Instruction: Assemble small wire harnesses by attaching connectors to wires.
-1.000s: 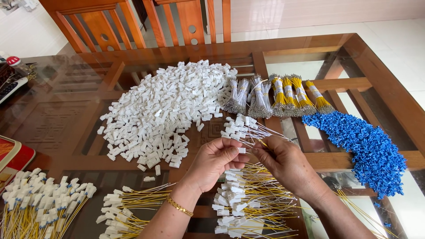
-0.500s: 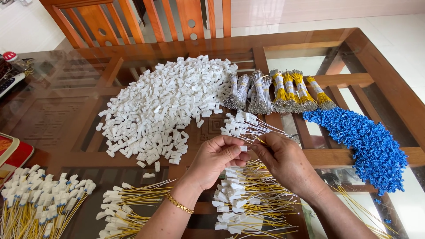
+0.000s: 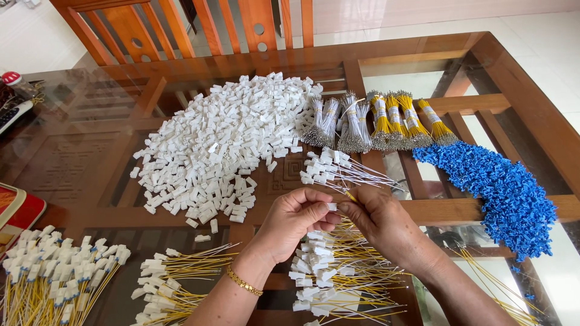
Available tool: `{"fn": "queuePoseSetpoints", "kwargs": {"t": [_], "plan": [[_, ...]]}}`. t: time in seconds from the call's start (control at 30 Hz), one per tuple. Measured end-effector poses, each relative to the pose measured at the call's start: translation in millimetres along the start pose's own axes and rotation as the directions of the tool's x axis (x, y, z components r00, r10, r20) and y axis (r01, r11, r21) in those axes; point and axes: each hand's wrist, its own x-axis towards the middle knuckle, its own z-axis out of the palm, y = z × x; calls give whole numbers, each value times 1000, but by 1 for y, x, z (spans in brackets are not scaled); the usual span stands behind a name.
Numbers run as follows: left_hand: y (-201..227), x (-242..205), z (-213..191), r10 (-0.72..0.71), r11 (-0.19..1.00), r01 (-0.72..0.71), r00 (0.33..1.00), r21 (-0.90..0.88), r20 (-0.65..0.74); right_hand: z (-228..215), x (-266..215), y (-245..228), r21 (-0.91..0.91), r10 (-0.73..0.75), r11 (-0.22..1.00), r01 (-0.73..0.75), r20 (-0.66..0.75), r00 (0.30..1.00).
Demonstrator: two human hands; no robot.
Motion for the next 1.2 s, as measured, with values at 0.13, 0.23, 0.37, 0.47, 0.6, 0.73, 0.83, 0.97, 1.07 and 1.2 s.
{"fn": "queuePoseSetpoints", "kwargs": {"t": [0.13,0.23,0.37,0.47,0.6,0.73,0.83,0.97,1.07,1.2], "plan": [[-2,-9,2,-31,999,31,999,13,-6,11,-12,8,-43,8,999,-9,-13,1000],[-3,-16,4,-38,998,39,999,50,-5,17,-19,8,-5,-74,997,74,-69,995],[-5,-18,2,-13,994,10,1000,104,21,18,-19,16,-1,-56,998,56,-39,998],[9,-12,4,19,892,-14,1000,452,-5,13,-7,27,-29,11,1000,-11,-12,1000],[29,-9,-8,25,619,-79,996,782,81,-17,6,29,153,194,974,-170,-158,968],[25,22,-23,84,380,-23,996,925,-10,-18,13,49,129,306,949,-288,-154,939],[6,58,-50,263,126,-40,965,991,6,-3,19,64,271,257,941,-206,-172,951],[-17,83,-71,282,-99,-18,958,995,46,6,18,66,287,283,928,-240,-120,952],[-27,87,-77,308,-130,-45,948,991,83,13,19,66,401,281,889,-221,-97,955],[-18,73,-60,351,-12,-103,931,995,101,18,16,58,541,235,827,-154,-83,969]]}}
